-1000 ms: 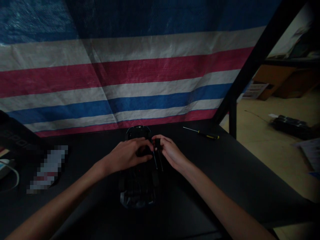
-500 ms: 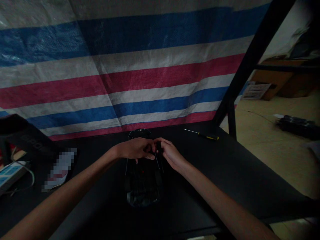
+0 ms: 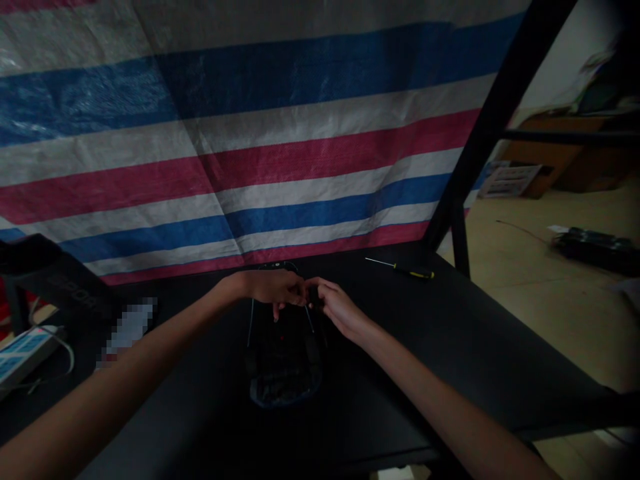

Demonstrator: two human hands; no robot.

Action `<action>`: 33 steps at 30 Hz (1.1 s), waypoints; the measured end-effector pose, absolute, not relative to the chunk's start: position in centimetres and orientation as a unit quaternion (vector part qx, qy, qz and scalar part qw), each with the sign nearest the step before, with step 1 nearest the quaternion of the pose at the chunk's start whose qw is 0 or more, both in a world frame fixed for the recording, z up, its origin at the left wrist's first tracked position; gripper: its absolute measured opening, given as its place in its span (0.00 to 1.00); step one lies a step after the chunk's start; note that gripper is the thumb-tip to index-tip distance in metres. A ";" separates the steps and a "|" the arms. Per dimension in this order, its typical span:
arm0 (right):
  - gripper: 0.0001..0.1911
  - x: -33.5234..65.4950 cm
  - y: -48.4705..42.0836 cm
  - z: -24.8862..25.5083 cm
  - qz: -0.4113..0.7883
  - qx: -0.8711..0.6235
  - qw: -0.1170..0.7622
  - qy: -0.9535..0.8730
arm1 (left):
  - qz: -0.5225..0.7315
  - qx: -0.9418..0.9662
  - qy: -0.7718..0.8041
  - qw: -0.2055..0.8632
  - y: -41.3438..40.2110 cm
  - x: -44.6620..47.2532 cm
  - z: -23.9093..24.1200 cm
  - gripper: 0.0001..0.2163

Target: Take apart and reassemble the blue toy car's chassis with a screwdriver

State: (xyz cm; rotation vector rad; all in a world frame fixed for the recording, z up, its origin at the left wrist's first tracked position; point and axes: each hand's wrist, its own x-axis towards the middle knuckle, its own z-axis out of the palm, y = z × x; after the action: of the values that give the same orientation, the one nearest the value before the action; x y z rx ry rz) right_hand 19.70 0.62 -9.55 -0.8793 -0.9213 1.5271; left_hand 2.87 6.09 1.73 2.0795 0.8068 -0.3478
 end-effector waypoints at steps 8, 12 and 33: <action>0.11 19.7 0.4 -9.5 0.650 -0.372 0.533 -0.393 | -0.095 0.844 0.329 0.414 5.7 2.1 1.7 0.09; 0.09 19.7 0.5 -9.6 0.652 -0.364 0.534 -0.396 | -0.078 0.854 0.323 0.400 5.8 1.9 1.6 0.10; 0.13 20.3 0.5 -9.0 0.655 -0.364 0.540 -0.383 | 0.171 0.886 0.334 0.272 4.5 -0.6 0.7 0.13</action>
State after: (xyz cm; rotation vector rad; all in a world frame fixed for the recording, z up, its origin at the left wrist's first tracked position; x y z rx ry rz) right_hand 20.31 0.46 -8.99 -0.8663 -0.9093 1.5567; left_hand -0.56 4.50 0.68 2.3860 0.9006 0.4611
